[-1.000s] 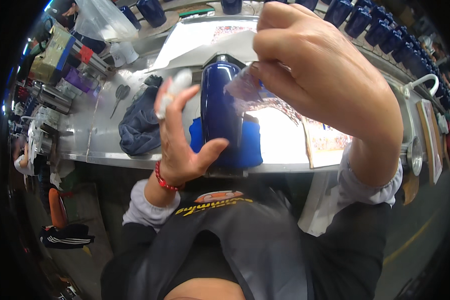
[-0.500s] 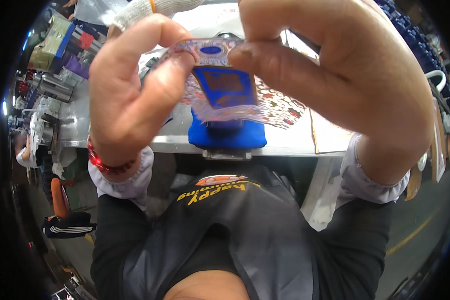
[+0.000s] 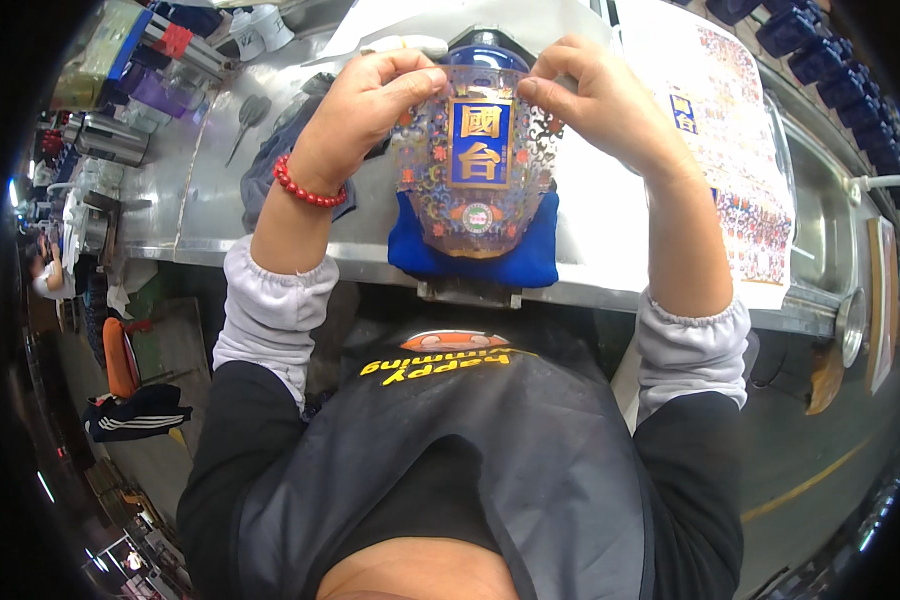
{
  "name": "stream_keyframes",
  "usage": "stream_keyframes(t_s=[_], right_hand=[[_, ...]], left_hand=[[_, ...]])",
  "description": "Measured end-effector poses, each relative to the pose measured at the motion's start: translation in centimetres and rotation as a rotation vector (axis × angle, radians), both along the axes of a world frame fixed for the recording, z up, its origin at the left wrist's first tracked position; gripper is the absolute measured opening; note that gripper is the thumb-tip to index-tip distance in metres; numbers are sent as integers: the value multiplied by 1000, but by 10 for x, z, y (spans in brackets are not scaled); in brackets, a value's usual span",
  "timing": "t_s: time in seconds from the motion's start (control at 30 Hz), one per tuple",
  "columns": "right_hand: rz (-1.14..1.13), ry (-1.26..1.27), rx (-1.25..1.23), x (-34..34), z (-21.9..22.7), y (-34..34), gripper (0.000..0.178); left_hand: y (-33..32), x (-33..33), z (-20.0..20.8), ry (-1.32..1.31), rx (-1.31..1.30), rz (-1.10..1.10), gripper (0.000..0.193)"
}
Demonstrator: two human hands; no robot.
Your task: The person applies decorative stickers to a blue ceramic bottle, smoothing each with a green tool and rotating the bottle to cover different sides. They peel backing from sticker sheets, align the stickers, and press them onto the bottle surface.
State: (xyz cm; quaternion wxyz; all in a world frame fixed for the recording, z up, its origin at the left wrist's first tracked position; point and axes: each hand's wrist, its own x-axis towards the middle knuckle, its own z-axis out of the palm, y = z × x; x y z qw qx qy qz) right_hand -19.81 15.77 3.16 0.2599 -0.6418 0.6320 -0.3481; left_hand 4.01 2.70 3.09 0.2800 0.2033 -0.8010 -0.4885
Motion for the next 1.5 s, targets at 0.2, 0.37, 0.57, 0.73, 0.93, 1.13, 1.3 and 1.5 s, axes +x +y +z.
stream_keyframes(t_s=[0.2,0.37,0.57,0.73,0.93,1.13,1.3,1.5], right_hand=[[-48,-87,-37,1,-9,-7,28],[-31,-242,-101,3,-13,-7,25],[-109,-310,-35,8,-9,-9,26],[-96,-239,-130,7,-13,-12,26],[-92,-260,-162,3,-26,-14,23],[-327,187,-433,12,-22,-4,18],[-169,93,-451,37,-27,25,53],[-172,73,-334,42,-41,29,58]], left_hand=[[-6,0,-8,-48,270,-25,21],[-9,-4,-14,-8,334,-16,23],[-12,-12,-22,105,329,24,31],[-13,-16,-28,84,279,69,30],[-14,-13,-32,-1,182,67,21],[1,-10,-32,118,-199,374,33],[28,7,-29,59,-637,194,71],[38,10,-45,-7,-503,136,80]])
